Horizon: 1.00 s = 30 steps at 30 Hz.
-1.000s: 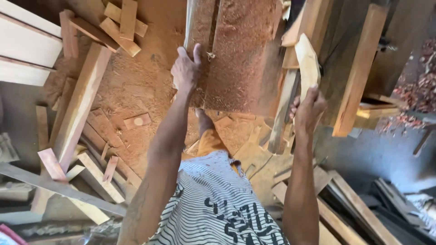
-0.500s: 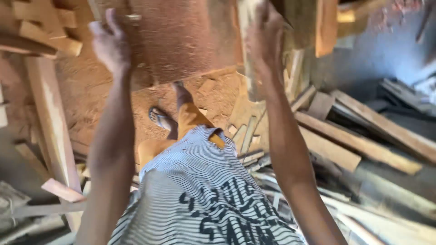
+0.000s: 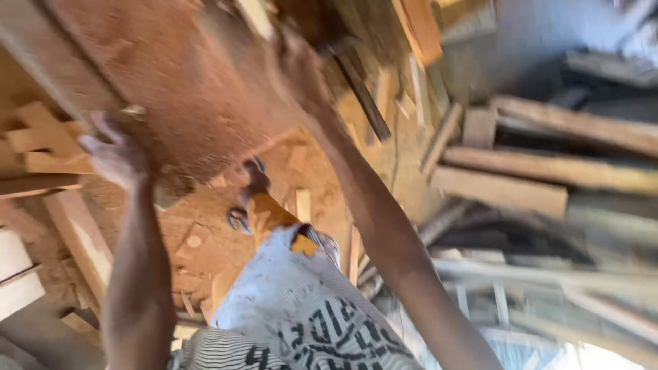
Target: Cutting and shaping wooden components using a table saw and other hand tools in a workshop.
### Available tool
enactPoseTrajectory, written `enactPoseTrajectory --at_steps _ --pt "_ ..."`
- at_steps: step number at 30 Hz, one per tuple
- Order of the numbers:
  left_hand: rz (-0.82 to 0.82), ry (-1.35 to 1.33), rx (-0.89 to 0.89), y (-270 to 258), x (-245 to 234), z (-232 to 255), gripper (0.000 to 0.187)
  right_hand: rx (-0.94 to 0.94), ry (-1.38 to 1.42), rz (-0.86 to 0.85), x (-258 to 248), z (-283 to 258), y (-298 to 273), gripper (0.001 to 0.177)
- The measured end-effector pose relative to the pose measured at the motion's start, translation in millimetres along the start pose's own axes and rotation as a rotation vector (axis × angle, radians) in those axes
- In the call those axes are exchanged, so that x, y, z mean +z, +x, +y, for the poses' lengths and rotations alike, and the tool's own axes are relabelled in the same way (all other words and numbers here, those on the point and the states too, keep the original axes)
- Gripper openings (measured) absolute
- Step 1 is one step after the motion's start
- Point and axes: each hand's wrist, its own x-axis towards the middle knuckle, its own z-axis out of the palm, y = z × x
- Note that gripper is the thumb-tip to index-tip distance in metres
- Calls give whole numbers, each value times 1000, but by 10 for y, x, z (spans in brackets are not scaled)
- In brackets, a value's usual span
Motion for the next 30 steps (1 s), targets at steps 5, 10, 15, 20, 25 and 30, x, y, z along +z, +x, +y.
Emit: enactPoseTrajectory --at_steps 5,10,15,20,25,30 --pt "-94 4 -257 -34 -317 367 71 -10 46 -33 -128 -316 37 43" --pt "-144 -5 -250 -96 -313 353 78 263 112 -156 -254 -419 50 45" --pt "-148 -12 -244 -45 -310 346 76 312 135 -170 -201 -605 72 47" --pt "-213 -53 -277 -78 -351 398 72 313 122 -176 -190 -578 129 48" --pt "-179 -51 -249 -84 -350 392 74 303 111 -167 -171 -610 202 44" --pt "-213 -58 -275 -74 -342 395 74 328 120 -161 -138 -596 308 43"
